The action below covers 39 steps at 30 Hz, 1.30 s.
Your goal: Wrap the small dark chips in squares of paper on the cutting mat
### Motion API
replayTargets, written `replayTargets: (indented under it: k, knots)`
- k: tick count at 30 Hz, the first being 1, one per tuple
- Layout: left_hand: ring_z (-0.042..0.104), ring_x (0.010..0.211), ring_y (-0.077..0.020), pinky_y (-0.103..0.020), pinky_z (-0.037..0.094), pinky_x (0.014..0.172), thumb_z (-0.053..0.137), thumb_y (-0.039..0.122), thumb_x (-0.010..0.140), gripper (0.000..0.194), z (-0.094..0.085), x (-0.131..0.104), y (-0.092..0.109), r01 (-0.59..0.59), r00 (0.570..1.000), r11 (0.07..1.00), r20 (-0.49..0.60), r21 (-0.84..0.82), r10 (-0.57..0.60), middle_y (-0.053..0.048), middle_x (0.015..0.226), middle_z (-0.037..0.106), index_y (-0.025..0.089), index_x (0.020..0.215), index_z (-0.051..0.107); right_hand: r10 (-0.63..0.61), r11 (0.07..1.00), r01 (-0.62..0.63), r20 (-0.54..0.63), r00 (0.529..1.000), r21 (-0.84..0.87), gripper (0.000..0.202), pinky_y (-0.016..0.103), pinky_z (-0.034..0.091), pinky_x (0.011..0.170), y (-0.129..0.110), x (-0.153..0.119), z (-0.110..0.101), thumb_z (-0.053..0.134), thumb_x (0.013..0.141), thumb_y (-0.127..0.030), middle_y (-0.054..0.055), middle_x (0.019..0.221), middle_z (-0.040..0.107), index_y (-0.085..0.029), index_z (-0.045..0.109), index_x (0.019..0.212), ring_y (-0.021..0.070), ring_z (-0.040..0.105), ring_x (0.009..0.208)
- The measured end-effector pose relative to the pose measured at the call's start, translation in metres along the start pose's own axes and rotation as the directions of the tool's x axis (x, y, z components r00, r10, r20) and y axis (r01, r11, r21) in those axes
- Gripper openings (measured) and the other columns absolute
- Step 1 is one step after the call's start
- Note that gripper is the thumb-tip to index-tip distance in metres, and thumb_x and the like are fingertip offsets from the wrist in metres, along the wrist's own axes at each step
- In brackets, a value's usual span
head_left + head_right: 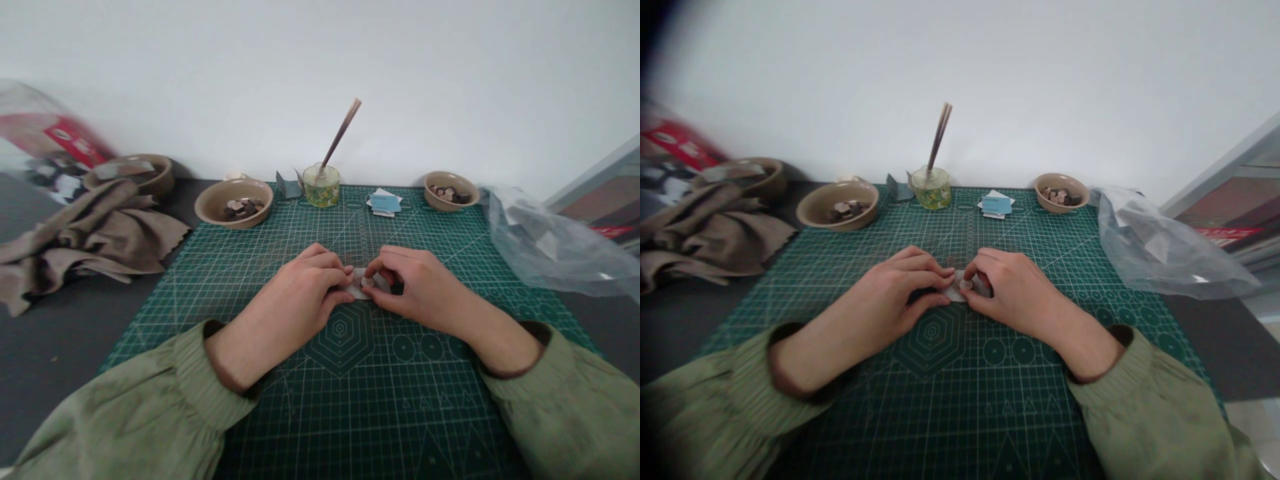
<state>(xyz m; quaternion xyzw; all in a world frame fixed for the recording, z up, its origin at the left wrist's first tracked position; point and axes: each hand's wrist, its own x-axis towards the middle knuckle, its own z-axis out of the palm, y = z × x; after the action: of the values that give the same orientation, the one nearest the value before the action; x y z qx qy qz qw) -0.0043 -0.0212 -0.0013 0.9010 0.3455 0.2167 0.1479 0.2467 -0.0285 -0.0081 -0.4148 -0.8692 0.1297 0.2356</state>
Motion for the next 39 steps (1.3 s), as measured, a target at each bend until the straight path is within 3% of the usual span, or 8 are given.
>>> replayTargets:
  k: [12,35,39]
  knots:
    - [0.068,0.113,-0.0266,-0.045,0.061,0.103,0.078,0.026,0.103,0.009,-0.0008,-0.0013,0.0016,0.000,1.000,1.000,0.012,0.026,0.000,-0.007,0.110,0.079,0.021,0.107,0.085,0.024,1.000,-0.024,-0.040,0.999,-0.007,0.008,0.031,0.041,0.067,-0.0037,0.0014,0.0034,0.075,0.098,-0.025,0.002,0.086,0.066,-0.018,0.071,0.096,0.0158,0.058,0.072]
    - [0.067,0.112,-0.0263,-0.045,0.060,0.103,0.080,0.024,0.101,0.012,0.0000,0.0001,-0.0004,-0.021,1.000,1.000,0.001,-0.008,0.021,-0.005,0.112,0.082,0.018,0.110,0.085,-0.013,0.998,0.013,-0.005,1.000,0.053,0.008,0.030,0.044,0.070,-0.0038,0.0005,0.0019,0.077,0.094,-0.019,0.001,0.088,0.066,-0.016,0.073,0.101,0.0159,0.060,0.076]
    - [0.067,0.113,-0.0267,-0.045,0.060,0.102,0.079,0.022,0.101,0.011,-0.0019,-0.0001,0.0020,0.014,1.000,0.999,-0.001,-0.029,-0.014,-0.006,0.112,0.082,0.019,0.109,0.086,0.027,0.999,-0.028,0.011,1.000,0.033,0.006,0.031,0.041,0.068,-0.0047,0.0003,-0.0004,0.077,0.094,-0.018,0.000,0.084,0.062,-0.016,0.074,0.100,0.0155,0.057,0.072]
